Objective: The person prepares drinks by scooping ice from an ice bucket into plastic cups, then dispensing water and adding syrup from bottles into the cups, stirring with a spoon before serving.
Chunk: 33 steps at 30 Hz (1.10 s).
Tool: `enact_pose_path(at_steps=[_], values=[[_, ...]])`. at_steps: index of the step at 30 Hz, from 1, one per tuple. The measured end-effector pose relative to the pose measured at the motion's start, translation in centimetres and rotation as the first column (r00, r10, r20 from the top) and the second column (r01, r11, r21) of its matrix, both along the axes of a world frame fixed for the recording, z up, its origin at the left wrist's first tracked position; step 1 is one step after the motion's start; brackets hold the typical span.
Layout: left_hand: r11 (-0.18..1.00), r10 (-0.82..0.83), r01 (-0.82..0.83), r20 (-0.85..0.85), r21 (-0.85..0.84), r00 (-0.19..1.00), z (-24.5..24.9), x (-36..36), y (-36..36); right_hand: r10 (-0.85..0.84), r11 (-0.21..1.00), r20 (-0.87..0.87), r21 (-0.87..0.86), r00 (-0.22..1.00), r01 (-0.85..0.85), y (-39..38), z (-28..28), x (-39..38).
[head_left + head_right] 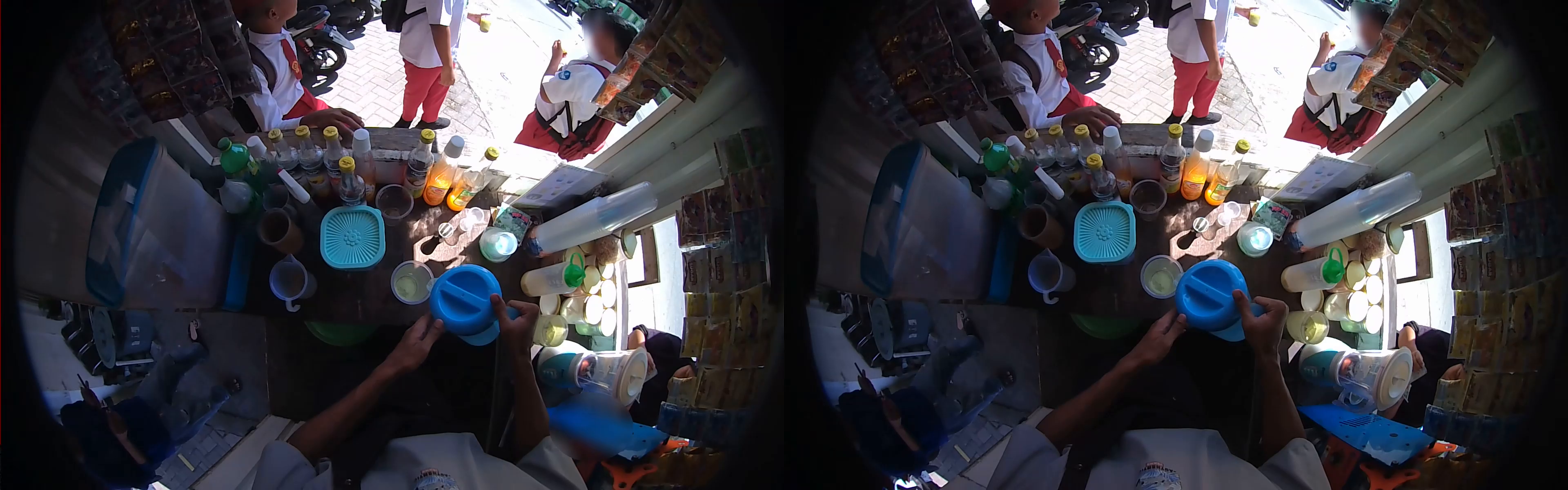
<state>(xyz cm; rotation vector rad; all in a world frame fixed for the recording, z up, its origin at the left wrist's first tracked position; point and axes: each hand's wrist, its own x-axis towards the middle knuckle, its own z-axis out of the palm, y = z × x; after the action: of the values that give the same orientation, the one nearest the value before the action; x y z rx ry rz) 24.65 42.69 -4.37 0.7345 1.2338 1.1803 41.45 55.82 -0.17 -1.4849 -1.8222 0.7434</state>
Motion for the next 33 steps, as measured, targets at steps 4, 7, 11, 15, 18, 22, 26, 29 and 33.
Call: enact_pose_path(at_steps=[4, 7, 11, 15, 18, 22, 26, 29, 33], values=[[0.998, -0.008, 0.009, 0.030, -0.060, 1.000, -2.1, 0.2, -0.4, 0.044, 0.984, 0.024, 0.173, 0.999, -0.048, -1.0, -0.3, -0.5], [0.997, -0.045, 0.049, 0.056, -0.059, 0.997, -2.6, -0.1, -0.6, 0.097, 0.993, 0.139, 0.053, 0.985, -0.105, -1.5, 1.3, -0.9], [0.993, -0.086, 0.086, 0.002, -0.082, 0.996, -2.7, -0.4, -1.0, 0.193, 0.981, 0.291, -0.053, 0.937, -0.185, -1.4, 3.4, -1.8], [0.994, -0.074, 0.074, 0.005, -0.078, 0.997, -1.6, -0.7, -1.1, 0.187, 0.982, 0.341, -0.063, 0.921, -0.176, -1.6, 4.1, -2.1], [0.995, -0.076, 0.076, 0.013, -0.068, 0.997, -1.1, -0.9, -1.2, 0.207, 0.978, 0.353, -0.099, 0.912, -0.184, -1.7, 5.7, -2.7], [0.991, -0.098, 0.100, 0.018, -0.089, 0.995, -0.9, -1.0, -1.3, 0.202, 0.978, 0.406, -0.134, 0.891, -0.161, -1.9, 6.2, -2.8], [0.993, -0.096, 0.098, 0.026, -0.060, 0.995, -0.7, -1.2, -1.2, 0.211, 0.972, 0.407, -0.182, 0.889, -0.148, -1.8, 7.5, -3.3], [0.995, -0.090, 0.091, 0.020, -0.047, 0.996, -0.8, -1.2, -1.1, 0.232, 0.949, 0.369, -0.289, 0.900, -0.126, -1.8, 8.3, -3.6], [0.992, -0.110, 0.108, -0.027, -0.060, 0.994, 0.1, -1.6, -1.1, 0.191, 0.980, 0.384, -0.117, 0.903, -0.158, -2.1, 7.2, -3.2]])
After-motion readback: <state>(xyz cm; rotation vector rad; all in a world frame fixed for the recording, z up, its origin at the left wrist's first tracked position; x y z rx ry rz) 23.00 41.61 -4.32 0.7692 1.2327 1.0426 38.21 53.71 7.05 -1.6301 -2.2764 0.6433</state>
